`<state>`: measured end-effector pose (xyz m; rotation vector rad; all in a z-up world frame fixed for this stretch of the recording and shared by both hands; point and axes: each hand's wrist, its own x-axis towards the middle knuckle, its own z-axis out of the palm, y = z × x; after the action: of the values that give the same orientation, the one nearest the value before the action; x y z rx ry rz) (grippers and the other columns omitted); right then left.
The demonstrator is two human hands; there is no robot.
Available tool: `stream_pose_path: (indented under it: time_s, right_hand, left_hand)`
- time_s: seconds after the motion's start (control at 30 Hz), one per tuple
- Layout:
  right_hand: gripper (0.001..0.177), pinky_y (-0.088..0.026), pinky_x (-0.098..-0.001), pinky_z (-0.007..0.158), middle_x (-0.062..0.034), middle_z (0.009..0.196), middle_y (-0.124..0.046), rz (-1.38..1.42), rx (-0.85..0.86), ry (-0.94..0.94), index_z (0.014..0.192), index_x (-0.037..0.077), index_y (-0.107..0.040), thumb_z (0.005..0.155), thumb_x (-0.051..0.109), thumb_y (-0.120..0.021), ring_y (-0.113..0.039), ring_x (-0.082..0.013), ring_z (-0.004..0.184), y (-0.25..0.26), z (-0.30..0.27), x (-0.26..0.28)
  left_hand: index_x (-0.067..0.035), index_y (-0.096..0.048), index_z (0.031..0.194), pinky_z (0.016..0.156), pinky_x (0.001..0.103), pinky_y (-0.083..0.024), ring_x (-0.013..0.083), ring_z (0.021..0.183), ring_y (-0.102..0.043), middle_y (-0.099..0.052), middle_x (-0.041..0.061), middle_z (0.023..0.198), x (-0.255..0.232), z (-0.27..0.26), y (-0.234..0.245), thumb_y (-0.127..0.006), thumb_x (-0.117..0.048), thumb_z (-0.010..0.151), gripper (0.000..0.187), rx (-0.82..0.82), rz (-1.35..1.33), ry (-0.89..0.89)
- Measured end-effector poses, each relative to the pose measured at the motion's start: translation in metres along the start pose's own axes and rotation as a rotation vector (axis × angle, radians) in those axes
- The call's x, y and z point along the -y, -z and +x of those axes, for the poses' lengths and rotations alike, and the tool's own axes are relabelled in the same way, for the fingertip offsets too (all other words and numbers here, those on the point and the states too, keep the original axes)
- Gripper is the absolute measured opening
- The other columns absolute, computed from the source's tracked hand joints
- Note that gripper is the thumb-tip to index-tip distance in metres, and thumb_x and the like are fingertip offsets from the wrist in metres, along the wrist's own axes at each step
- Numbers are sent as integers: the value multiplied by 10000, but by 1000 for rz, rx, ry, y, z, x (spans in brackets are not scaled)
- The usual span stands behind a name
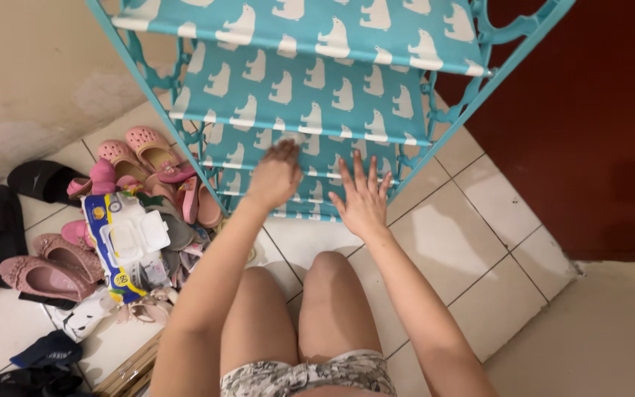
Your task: The person removes various shoes and socks from a blue plastic shoe rack and places them on the floor. They then use a white wipe to clean the surfaces of the empty rack, including the shelves and handles.
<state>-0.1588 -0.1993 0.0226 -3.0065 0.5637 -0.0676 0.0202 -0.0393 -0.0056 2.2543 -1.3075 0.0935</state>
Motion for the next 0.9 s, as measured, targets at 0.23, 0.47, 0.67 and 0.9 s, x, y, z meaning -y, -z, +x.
stream_pose_path:
  time_s: [0.23,0.47,0.67,0.9]
  right_hand:
    - [804,-60,-762,1159,-113,1713,-82,37,10,20,1638,232,-184,986,568,-513,-81,-403,1563,8,25,-14]
    - [907,-72,-711,1209,-183,1708,-89,193,-116,66,1639,104,-129,976,530,-578,-126,-402,1575,7,39,-22]
    - [903,-80,-666,1275,-280,1729,-31,435,-299,157,1672,89,-24,1042,499,-523,-87,-473,1615,-4,31,-39]
    - [893,-81,-665,1279,-316,1720,-8,396,-276,167,1677,108,-17,1064,566,-478,-56,-508,1609,-7,31,-42]
  left_hand:
    - [89,-360,1465,1133,634,-178,532,1431,-305,-350,325,1550,101,68,-4,-317,-426,964,720,155,482,484]
    - [-21,-581,1370,1080,563,-275,444,1307,-452,-540,234,1412,38,144,-50,-543,-394,865,630,-5,156,388]
    - [-8,-670,1209,1065,468,-430,411,1237,-575,-620,254,1315,-67,208,-119,-595,-379,900,489,529,-265,24]
    - [-56,-632,1275,970,463,-493,370,1153,-638,-672,208,1269,-61,197,-108,-530,-277,922,429,432,-429,-182]
